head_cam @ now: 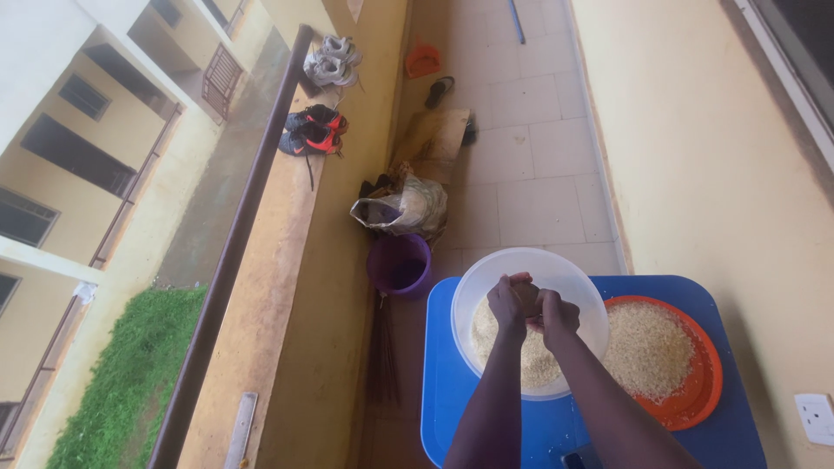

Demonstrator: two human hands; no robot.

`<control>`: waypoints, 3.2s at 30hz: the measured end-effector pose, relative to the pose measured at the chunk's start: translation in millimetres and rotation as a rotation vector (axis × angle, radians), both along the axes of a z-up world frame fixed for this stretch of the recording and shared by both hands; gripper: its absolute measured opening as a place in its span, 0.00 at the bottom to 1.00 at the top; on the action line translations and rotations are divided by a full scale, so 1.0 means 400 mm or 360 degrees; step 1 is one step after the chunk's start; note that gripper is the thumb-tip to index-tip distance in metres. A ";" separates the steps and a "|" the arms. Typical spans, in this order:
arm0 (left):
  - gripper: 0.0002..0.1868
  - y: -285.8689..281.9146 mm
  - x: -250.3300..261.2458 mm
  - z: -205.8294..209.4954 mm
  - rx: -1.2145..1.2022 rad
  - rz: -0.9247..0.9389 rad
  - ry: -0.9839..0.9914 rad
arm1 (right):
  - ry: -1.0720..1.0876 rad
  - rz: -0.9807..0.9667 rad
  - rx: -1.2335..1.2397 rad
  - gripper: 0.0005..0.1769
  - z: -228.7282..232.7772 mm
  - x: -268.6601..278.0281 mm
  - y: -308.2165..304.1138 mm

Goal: Scooping grains from a large bowl into a tray using a small cup

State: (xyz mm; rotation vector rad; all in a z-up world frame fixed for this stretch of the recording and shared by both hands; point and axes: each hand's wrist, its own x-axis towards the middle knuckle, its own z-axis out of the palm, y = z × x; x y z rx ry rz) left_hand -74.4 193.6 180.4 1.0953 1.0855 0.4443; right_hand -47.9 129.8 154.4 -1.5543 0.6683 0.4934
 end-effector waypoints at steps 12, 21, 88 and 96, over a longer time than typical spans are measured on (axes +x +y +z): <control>0.24 -0.033 0.091 0.095 0.0125 0.0080 -0.0094 | -0.0209 0.0062 -0.0564 0.12 0.023 0.103 -0.009; 0.22 -0.112 0.180 0.249 0.0110 0.0061 0.0150 | -0.0253 0.0255 -0.0765 0.17 0.081 0.226 -0.092; 0.20 -0.253 0.145 0.149 0.0376 -0.0286 -0.0376 | -0.0671 -0.0073 -0.0560 0.17 0.202 0.109 -0.243; 0.22 -0.002 0.031 0.035 0.0475 -0.0119 -0.0133 | -0.0648 0.0675 -0.0616 0.21 0.139 0.101 -0.097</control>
